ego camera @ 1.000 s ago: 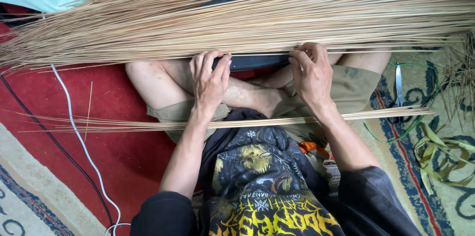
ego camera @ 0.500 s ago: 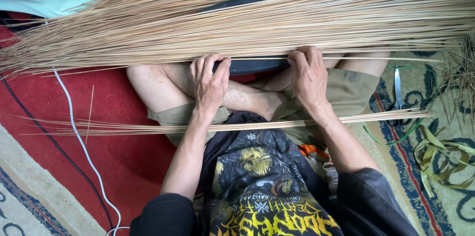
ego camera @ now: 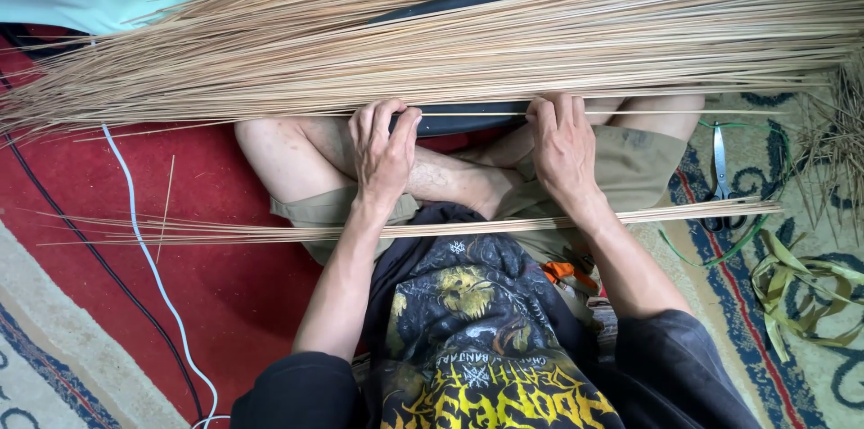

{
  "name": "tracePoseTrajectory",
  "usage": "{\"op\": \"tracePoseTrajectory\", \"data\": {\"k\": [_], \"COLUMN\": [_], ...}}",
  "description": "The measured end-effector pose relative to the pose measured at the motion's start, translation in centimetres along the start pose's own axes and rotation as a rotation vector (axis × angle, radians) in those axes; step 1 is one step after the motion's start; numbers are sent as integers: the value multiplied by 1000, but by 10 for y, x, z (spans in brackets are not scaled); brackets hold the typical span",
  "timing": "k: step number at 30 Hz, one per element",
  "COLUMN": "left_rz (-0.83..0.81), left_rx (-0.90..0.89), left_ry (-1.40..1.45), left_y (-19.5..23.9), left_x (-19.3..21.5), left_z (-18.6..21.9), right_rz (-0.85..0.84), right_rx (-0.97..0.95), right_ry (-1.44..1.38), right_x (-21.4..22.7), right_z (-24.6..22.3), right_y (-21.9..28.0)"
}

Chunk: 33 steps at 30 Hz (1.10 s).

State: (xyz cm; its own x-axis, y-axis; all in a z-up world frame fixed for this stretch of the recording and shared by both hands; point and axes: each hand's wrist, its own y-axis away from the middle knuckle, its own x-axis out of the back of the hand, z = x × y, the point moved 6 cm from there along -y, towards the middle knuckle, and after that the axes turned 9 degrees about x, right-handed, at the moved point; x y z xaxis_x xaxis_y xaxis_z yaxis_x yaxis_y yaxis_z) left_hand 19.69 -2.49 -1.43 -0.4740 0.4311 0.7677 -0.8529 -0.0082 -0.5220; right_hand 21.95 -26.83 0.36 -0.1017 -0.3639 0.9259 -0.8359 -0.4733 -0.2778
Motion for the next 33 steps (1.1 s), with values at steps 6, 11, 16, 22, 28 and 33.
{"op": "tracePoseTrajectory", "data": {"k": [6, 11, 16, 22, 28, 33], "left_rz": [-69, -110, -140, -141, -156, -196], "left_rx": [-1, 8, 35, 52, 94, 168], "left_ry": [5, -3, 21, 97, 294, 431], "left_y": [-1, 0, 7, 15, 28, 51], "left_x": [3, 12, 18, 30, 35, 22], "left_z": [2, 7, 7, 4, -7, -30], "right_rz": [35, 74, 96, 65, 20, -12], "right_rx": [20, 34, 33, 40, 58, 62], "right_ry": [-40, -29, -55, -21, -31, -35], "right_x": [0, 10, 15, 18, 17, 2], "right_z": [3, -4, -4, -8, -15, -19], "right_y": [5, 4, 9, 17, 28, 40]}}
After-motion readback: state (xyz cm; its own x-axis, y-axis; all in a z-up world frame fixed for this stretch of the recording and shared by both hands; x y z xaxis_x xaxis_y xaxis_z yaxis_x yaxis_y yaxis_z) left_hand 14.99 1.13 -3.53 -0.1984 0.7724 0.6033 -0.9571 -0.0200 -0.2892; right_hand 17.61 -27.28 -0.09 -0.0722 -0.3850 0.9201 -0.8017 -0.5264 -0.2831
